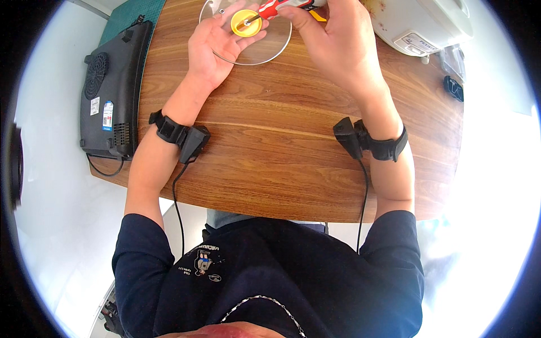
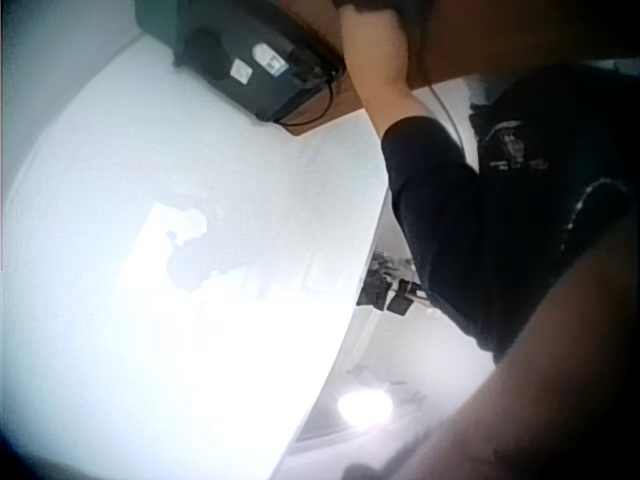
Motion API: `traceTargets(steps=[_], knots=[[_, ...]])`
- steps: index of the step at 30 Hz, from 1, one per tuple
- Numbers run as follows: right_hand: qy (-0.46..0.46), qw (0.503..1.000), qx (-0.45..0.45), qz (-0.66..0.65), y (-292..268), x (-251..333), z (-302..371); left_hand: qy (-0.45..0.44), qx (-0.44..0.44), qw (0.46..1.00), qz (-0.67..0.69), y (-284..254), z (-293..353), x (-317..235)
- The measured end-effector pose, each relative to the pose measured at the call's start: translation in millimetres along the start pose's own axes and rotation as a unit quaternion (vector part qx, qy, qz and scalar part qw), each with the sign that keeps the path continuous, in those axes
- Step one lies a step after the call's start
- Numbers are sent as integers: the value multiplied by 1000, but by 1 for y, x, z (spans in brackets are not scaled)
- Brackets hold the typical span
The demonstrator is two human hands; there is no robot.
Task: The person assembles a yellow pot lid by inserting a screw and tightening it with a screwdriver, then places the lid on the pot. The person then unscrews and removes the back cover of a black appliance, exposing the internal fan and circuit board.
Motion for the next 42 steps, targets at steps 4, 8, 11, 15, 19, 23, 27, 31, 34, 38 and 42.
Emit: traceTargets(steps=[4,8,11,15,19,23,27,31,34,38,42], knots=[[23,999,-33,8,0,0,-1,2,-5,1000,-6,-1,0,0],[26,998,-52,21,-4,-4,1,-2,-7,1000,-5,2,-1,0],[13,998,-59,24,-6,-4,0,1,-6,1000,-5,4,-1,1],[22,991,-66,114,1,16,-3,4,-14,1000,-7,5,0,1],[18,990,-77,115,-3,10,-1,5,-8,1000,1,3,0,1],[111,987,-114,2,-9,5,-2,8,-17,1000,1,2,0,2],[93,990,-85,66,-8,19,-4,8,-20,1000,-15,5,1,2],[-43,976,0,212,-3,24,-5,12,-27,999,-19,6,2,2],[-57,993,17,105,-4,11,-3,11,-32,999,-13,3,1,3],[4,997,-26,-71,5,-7,6,11,-20,1000,-4,-3,-2,4],[-18,996,-47,-73,10,-11,7,15,-6,1000,-6,-5,-2,3]])
Point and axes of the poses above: each hand's wrist, its own z-axis away from the middle knuckle, its own y-axis out of the palm, x = y × z, the point moved 6 cm from there along -z, towards the middle knuckle, and after that the axes turned 13 degrees about -y, right-handed, at the moved point
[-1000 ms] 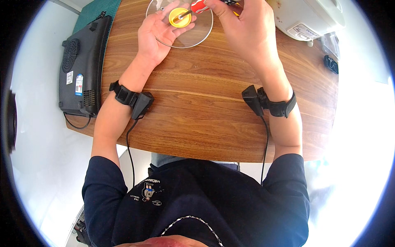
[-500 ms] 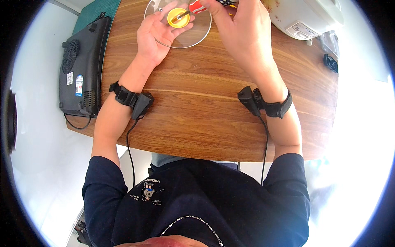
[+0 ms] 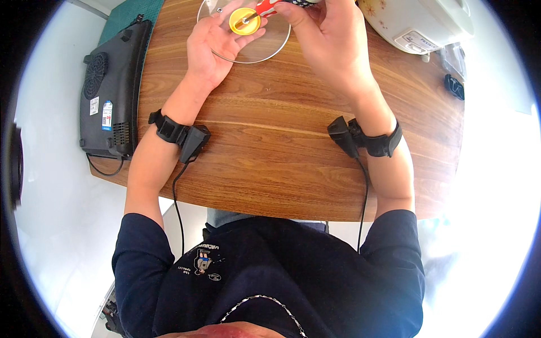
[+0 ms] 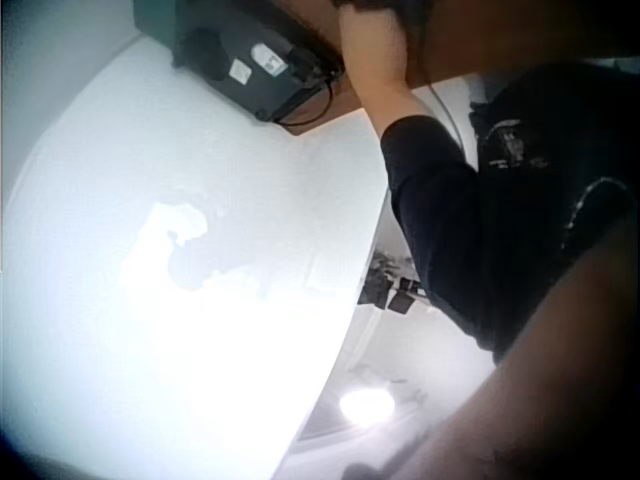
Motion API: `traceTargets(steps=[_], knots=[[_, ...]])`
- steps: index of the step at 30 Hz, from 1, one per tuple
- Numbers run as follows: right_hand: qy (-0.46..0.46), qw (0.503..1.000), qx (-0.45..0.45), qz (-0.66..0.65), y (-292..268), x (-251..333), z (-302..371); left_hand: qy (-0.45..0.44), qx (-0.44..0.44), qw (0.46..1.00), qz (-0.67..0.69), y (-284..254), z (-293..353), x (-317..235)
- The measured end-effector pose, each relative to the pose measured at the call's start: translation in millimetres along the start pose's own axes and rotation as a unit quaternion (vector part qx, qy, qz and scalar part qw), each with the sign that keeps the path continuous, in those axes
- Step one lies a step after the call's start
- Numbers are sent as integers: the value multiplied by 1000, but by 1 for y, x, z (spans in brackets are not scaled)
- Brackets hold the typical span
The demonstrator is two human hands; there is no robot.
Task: The person assembles a yellow pot lid by inserting a screw and tightening it with a screwdriver, then places the lid on the pot. The person then unscrews and removes the back cover of a black appliance, exposing the internal fan and circuit board.
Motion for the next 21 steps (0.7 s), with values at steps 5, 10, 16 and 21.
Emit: traceTargets(steps=[5,10,16,21], knots=[[-2,998,-52,22,-4,-5,-4,11,-33,999,-27,7,2,-3],[-10,998,-57,35,-7,-6,-1,9,-30,999,-28,8,2,-1],[-9,990,-104,91,-2,-2,10,5,-26,999,-34,3,0,4],[-32,990,-103,85,-8,-5,12,3,-19,999,-34,7,0,5]])
Point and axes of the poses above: each hand's wrist, its own z-axis away from the middle knuckle, its own y-axis out of the palm, x = y × z, the point moved 6 cm from there along -z, towards the middle knuckle, and after that the axes turned 13 degrees about -y, right-handed, at the moved point
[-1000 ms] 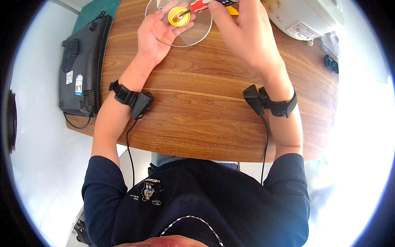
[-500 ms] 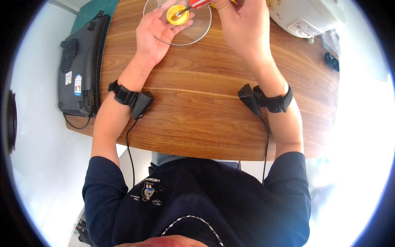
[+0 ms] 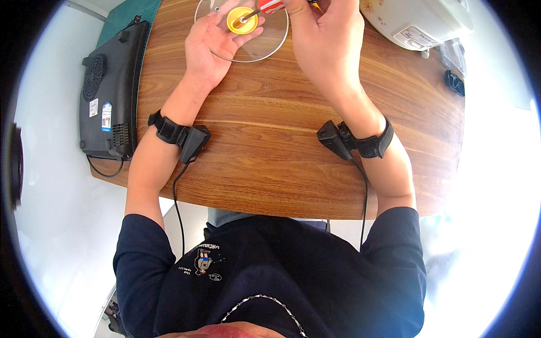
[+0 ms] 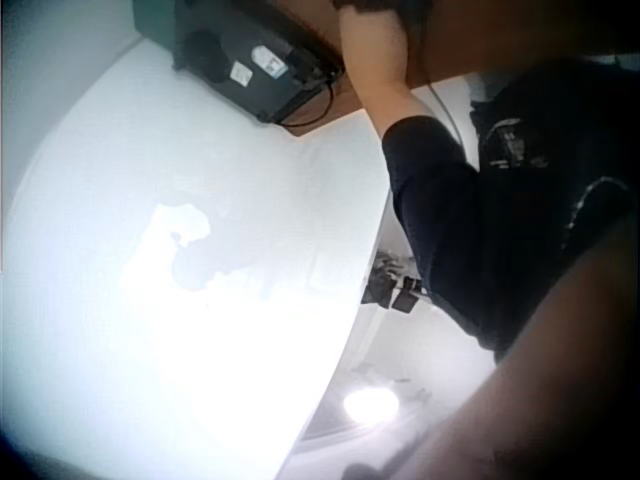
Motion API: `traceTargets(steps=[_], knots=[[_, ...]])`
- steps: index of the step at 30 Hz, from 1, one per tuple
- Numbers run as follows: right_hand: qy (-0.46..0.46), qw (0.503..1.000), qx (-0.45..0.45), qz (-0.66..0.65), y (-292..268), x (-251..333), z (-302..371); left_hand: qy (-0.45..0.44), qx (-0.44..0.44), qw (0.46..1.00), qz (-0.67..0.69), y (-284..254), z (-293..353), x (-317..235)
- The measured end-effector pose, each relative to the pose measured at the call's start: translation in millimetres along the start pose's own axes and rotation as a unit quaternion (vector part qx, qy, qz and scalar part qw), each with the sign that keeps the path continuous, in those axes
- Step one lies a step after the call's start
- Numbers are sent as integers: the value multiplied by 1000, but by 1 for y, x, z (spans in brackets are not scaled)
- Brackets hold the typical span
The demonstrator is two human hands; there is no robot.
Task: The person assembles a yellow pot lid by inserting a screw and tightening it with a screwdriver, then places the lid on the pot. The person then unscrews and removes the back cover of a black appliance, exposing the internal fan and circuit board.
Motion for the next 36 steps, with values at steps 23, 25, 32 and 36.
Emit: traceTargets(steps=[23,25,32,36], knots=[[-67,997,-34,30,-24,46,-25,7,1,999,-49,7,11,1],[-52,997,-48,36,-34,55,-37,4,9,998,-64,20,9,-5],[22,991,-120,58,-99,88,-109,-24,-11,998,-60,98,1,-34],[-8,992,-126,4,-151,108,-167,-36,-3,999,14,150,1,-58]])
Point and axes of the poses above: each hand's wrist, its own z-axis away from the middle knuckle, its own y-axis out of the palm, x = y × z, the point moved 6 cm from there along -z, towards the middle knuckle, and after that the axes turned 13 degrees about -y, right-handed, at the moved point
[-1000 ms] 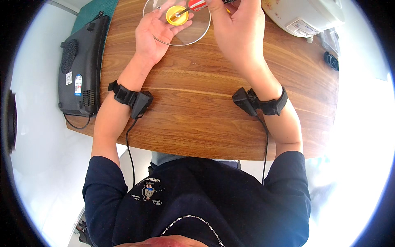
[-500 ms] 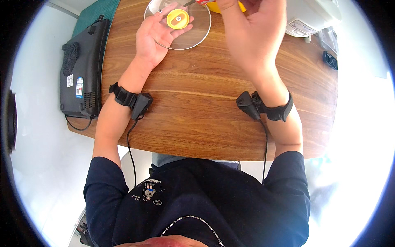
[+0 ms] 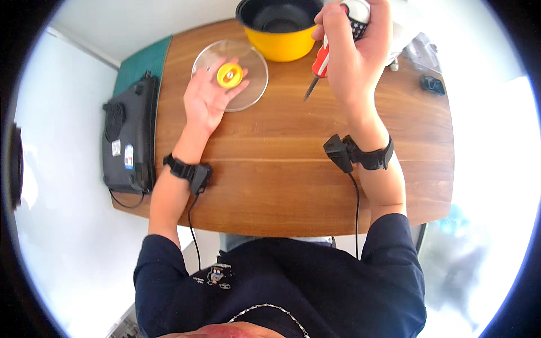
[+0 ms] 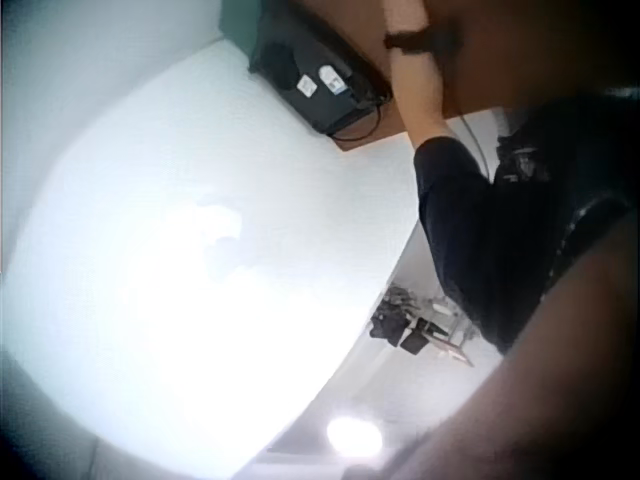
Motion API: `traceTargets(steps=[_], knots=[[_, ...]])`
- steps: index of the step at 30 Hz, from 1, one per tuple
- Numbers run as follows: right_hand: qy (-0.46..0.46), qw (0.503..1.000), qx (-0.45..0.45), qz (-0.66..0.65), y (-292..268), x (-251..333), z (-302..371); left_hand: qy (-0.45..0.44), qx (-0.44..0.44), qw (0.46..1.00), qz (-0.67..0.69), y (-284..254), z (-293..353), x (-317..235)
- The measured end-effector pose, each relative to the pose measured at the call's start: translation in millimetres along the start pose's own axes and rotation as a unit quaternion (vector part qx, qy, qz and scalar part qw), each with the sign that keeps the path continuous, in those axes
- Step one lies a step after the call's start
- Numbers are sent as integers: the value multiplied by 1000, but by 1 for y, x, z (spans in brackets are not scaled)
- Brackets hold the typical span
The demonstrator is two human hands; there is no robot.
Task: The person assembles a yellow pot lid by inserting a screw and tightening it with a screwdriver, then places the lid on the pot. The person then unscrews and removes the back cover of a black appliance, exposing the internal fan and circuit board.
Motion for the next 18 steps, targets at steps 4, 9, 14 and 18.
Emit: traceTargets(steps=[4,9,14,18], knots=[[3,1000,-31,3,-53,27,-66,54,7,999,-2,68,1,-28],[6,996,-86,-13,-136,37,-101,187,-77,968,-150,126,-7,-41],[5,994,-105,-36,-168,48,-118,286,-87,917,-264,189,-16,-57],[-6,991,-123,-59,-189,61,-128,392,-98,797,-448,255,-33,-50]])
Point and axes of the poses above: each hand's wrist, its own z-axis away from the middle knuckle, its own y-axis out of the palm, x = y × z, the point moved 6 cm from there along -z, towards the middle knuckle, and after that the axes turned 13 degrees about -y, right-handed, at the moved point
